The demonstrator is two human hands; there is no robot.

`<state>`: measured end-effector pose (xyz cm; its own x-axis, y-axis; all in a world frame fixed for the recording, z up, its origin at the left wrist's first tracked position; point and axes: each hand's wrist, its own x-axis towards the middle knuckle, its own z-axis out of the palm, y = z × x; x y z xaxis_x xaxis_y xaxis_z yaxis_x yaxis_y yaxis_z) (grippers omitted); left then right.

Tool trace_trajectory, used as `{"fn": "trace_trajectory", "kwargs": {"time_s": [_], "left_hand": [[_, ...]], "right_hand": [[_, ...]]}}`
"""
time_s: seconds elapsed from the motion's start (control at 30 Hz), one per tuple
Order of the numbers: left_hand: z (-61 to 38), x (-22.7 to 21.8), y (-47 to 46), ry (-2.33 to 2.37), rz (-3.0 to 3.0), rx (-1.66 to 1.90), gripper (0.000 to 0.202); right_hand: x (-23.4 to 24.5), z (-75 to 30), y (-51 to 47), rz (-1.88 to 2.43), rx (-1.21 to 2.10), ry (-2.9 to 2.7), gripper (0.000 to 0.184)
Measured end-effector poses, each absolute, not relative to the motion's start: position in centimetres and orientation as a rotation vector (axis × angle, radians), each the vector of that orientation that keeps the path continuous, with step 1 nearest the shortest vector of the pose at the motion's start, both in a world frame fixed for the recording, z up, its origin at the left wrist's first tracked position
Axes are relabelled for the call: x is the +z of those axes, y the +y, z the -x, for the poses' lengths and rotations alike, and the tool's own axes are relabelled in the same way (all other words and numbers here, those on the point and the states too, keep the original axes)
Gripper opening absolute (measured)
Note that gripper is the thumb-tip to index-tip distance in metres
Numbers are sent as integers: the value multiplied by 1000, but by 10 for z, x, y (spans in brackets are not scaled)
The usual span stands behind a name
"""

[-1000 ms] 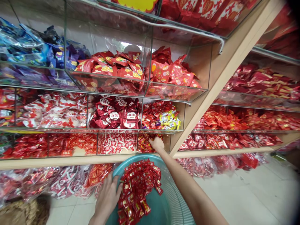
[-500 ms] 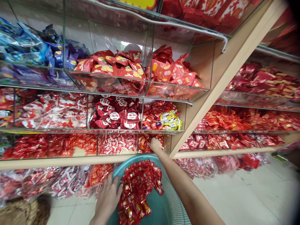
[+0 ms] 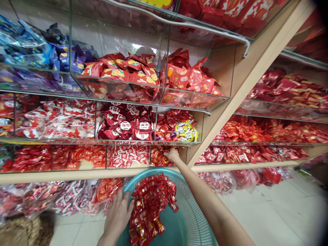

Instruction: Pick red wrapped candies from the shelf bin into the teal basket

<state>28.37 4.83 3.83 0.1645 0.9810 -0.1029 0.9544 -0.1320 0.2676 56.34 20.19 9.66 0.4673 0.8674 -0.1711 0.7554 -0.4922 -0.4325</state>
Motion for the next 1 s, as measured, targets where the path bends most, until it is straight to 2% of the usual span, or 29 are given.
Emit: {"fn": "trace_trajectory", "kwargs": {"time_s": [0.27,0.7,1.0], "left_hand": [[-283,40,46,1867,-2151,155,41],[-284,41,46,1856,-2179,153,41],[-284,39,45,1848,-2169,163,40]], "right_hand": [[81,-535,205,2261,965,-1267,28],[79,-528,209,2407,612,-1370,36],[78,-524,212,2421,579,-1478,43]]}}
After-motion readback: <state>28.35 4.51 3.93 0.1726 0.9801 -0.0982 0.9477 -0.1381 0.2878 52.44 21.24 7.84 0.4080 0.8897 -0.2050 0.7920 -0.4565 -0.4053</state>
